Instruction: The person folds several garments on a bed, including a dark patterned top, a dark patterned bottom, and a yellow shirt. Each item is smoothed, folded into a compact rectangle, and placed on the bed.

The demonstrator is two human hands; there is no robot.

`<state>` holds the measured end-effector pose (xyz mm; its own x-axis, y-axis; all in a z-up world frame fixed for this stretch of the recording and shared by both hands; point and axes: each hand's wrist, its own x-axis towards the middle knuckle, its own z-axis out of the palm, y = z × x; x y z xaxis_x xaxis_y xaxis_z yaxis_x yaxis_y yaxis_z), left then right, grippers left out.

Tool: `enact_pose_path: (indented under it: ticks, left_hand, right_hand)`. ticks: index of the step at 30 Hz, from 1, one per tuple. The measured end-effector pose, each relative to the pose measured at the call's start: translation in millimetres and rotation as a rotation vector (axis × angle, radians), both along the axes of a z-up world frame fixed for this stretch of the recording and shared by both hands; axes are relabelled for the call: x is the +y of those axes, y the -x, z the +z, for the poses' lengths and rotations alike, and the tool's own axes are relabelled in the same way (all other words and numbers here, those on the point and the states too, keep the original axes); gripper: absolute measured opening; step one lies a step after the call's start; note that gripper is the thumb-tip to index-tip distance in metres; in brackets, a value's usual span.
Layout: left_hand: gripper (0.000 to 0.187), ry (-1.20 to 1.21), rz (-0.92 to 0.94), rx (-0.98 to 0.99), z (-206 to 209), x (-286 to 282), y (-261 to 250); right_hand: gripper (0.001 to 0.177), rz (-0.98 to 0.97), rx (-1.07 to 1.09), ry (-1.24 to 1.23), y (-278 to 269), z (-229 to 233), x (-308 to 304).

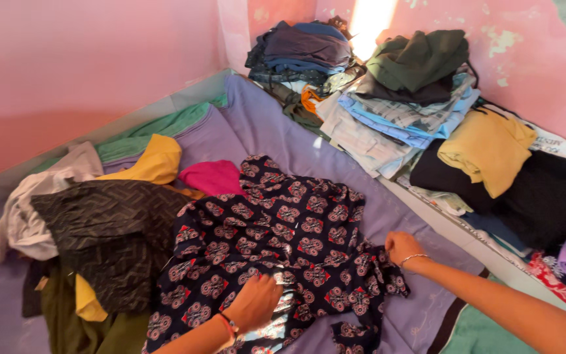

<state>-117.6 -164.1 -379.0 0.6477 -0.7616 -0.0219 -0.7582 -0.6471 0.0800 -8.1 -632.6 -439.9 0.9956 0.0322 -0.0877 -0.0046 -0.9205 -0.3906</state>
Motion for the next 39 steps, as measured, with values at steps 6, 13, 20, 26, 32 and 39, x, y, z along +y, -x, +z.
enact_pose_path:
  ticks: [6, 13, 20, 26, 32, 39]
  left_hand:
    - [0.035, 0.292, 0.156, 0.123, -23.8, -49.0, -57.7]
    - [0.039, 0.405, 0.376, -0.083, -40.8, -101.9, -62.8]
    - [0.033, 0.624, 0.601, -0.141, -47.3, -109.6, -51.1]
    - [0.031, 0.580, 0.528, -0.168, -45.0, -125.4, -60.5]
    - [0.020, 0.586, 0.566, -0.692, -23.0, -149.6, -37.1]
    - [0.076, 0.363, 0.518, 0.180, -29.6, -233.4, 35.4]
  right_hand:
    - [0.067, 0.354, 0.249, 0.082, 23.8, -9.0, -14.1]
    - [0.070, -0.191, 0.144, -0.040, 31.5, -34.9, -20.2]
    - [0.023, 0.028, 0.451, -0.067, 20.6, -48.5, -37.5]
    - [0.019, -0.033, 0.471, 0.143, -17.7, -20.8, -96.9]
    - [0.020, 0.120, 0.322, 0.622, 24.1, -9.5, -62.5]
    - [0.038, 0.133, 0.182, 0.559, 39.4, 15.2, -15.9]
